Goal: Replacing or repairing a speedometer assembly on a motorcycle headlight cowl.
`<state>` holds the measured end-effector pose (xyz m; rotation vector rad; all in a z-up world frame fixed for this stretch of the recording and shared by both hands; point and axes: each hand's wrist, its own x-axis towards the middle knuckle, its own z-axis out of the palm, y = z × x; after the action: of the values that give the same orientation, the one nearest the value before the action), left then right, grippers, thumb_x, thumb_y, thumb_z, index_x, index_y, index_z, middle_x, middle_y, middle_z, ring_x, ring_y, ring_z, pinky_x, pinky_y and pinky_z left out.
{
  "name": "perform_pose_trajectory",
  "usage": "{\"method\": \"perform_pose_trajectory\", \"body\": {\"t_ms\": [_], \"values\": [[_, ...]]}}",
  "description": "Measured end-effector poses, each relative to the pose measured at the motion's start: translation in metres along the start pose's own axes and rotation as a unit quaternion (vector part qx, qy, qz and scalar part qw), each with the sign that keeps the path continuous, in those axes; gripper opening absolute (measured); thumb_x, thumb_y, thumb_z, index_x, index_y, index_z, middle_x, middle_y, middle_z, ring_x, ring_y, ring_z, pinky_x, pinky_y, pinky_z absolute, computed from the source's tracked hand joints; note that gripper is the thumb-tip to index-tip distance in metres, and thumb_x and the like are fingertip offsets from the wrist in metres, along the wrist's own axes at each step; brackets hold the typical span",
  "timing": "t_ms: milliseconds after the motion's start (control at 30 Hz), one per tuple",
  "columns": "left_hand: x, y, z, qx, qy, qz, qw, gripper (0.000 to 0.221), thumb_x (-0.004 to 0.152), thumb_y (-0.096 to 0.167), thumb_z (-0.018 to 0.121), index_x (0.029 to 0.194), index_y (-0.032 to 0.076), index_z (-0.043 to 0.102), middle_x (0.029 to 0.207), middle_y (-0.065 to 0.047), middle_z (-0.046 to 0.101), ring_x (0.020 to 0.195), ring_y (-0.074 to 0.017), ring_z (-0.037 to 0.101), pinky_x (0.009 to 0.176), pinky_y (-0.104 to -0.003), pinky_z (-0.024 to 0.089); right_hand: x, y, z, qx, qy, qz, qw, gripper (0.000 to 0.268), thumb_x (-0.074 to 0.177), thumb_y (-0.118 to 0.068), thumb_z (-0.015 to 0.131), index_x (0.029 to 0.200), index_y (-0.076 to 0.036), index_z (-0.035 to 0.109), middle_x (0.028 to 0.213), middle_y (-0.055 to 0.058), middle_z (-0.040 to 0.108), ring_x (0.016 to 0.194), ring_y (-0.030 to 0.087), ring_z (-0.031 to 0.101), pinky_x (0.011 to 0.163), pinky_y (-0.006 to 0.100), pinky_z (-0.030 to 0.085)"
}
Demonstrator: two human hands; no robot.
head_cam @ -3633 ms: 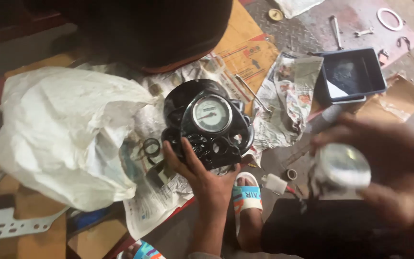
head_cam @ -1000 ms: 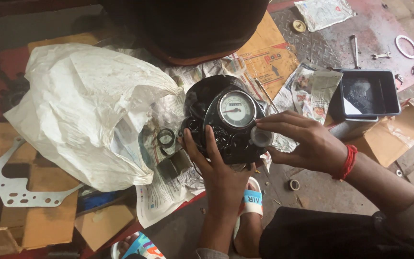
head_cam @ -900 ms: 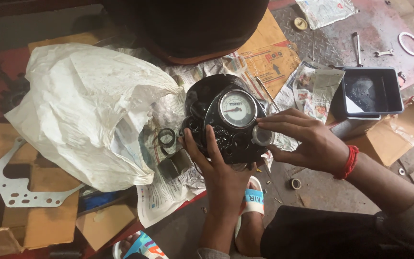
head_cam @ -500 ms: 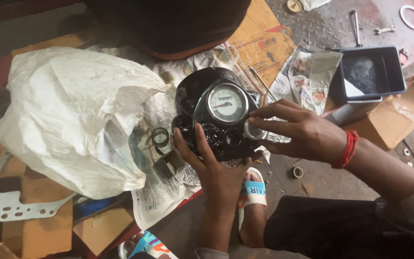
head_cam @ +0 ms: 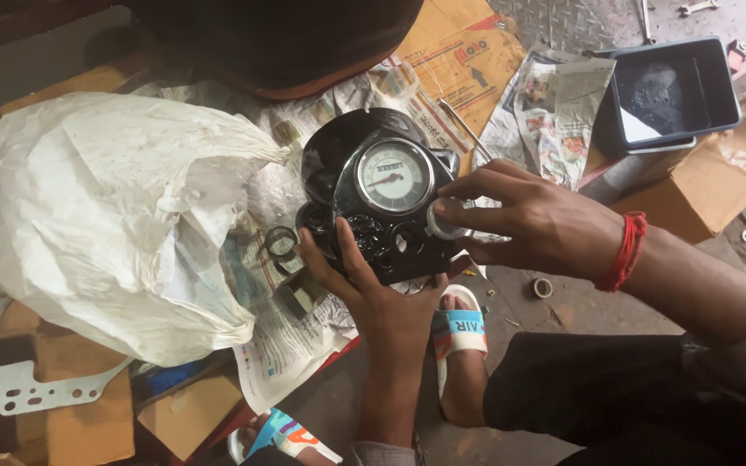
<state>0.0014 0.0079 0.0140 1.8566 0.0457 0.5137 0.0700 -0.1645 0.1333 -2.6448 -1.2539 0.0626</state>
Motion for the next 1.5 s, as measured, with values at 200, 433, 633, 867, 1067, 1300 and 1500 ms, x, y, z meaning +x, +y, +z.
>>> {"method": "perform_pose_trajectory", "body": {"t_ms": [200,433,633,867,1067,1300,1500], "values": [[-0.001,0.002,0.000,-0.006,-0.003,0.001,1.000,0.139,0.052,0.020,0.103,0.160,0.009,0.015,0.163,-0.033,0.002,0.156,-0.0560,0.006,0.125,-0.068,0.027,-0.001,-0.002,0.000,0.004,0.010,0.015,1.000,0.057,0.074,-0.031,0.085,0.123,-0.006,0.070,0.127,0.013,0.066,0.114,0.029,0.065,0.093,0.038,0.059],[0.001,0.001,0.003,0.014,0.019,0.024,0.999,0.134,0.054,0.024,0.105,0.158,0.012,0.021,0.162,-0.033,0.004,0.155,-0.0558,0.009,0.124,-0.068,0.029,0.000,0.003,0.001,-0.010,0.005,-0.004,1.000,0.057,0.074,-0.038,0.084,0.122,-0.011,0.069,0.125,0.011,0.067,0.113,0.028,0.067,0.085,0.037,0.062],[0.003,0.006,0.001,0.017,-0.006,0.002,1.000,0.132,0.052,0.020,0.103,0.156,0.011,0.023,0.161,-0.033,0.004,0.154,-0.0574,0.009,0.123,-0.067,0.031,0.004,0.001,-0.003,-0.028,-0.010,-0.005,1.000,0.063,0.072,-0.040,0.084,0.126,-0.013,0.068,0.120,0.012,0.066,0.107,0.029,0.067,0.079,0.037,0.062],[0.004,0.007,-0.001,0.011,-0.008,0.001,1.000,0.131,0.050,0.017,0.103,0.154,0.010,0.024,0.160,-0.032,0.004,0.153,-0.0572,0.011,0.122,-0.065,0.035,0.003,-0.002,-0.006,-0.030,-0.022,0.014,0.999,0.070,0.071,-0.042,0.084,0.128,-0.007,0.065,0.122,0.012,0.065,0.110,0.029,0.066,0.087,0.040,0.060],[0.004,0.009,-0.002,-0.023,-0.004,0.001,1.000,0.129,0.053,0.019,0.105,0.154,0.010,0.024,0.161,-0.031,0.005,0.154,-0.0560,0.013,0.122,-0.062,0.039,0.007,-0.019,-0.009,0.006,-0.004,0.074,0.997,0.053,0.078,-0.030,0.084,0.122,-0.004,0.068,0.125,0.016,0.064,0.112,0.032,0.063,0.090,0.042,0.056],[0.004,0.007,-0.002,-0.017,-0.003,-0.016,1.000,0.131,0.047,0.013,0.103,0.153,0.010,0.026,0.160,-0.031,0.006,0.153,-0.0565,0.012,0.121,-0.062,0.037,0.006,-0.013,-0.002,0.015,-0.007,0.048,0.999,0.049,0.074,-0.027,0.083,0.118,-0.007,0.071,0.125,0.011,0.067,0.114,0.029,0.064,0.095,0.039,0.056],[0.003,0.002,0.002,-0.010,0.022,0.011,1.000,0.129,0.051,0.017,0.103,0.154,0.009,0.025,0.160,-0.032,0.009,0.153,-0.0566,0.016,0.122,-0.065,0.035,0.009,-0.023,-0.001,-0.017,-0.004,0.082,0.996,0.050,0.075,-0.024,0.083,0.119,-0.001,0.071,0.115,0.014,0.065,0.104,0.031,0.065,0.087,0.040,0.057]]}}
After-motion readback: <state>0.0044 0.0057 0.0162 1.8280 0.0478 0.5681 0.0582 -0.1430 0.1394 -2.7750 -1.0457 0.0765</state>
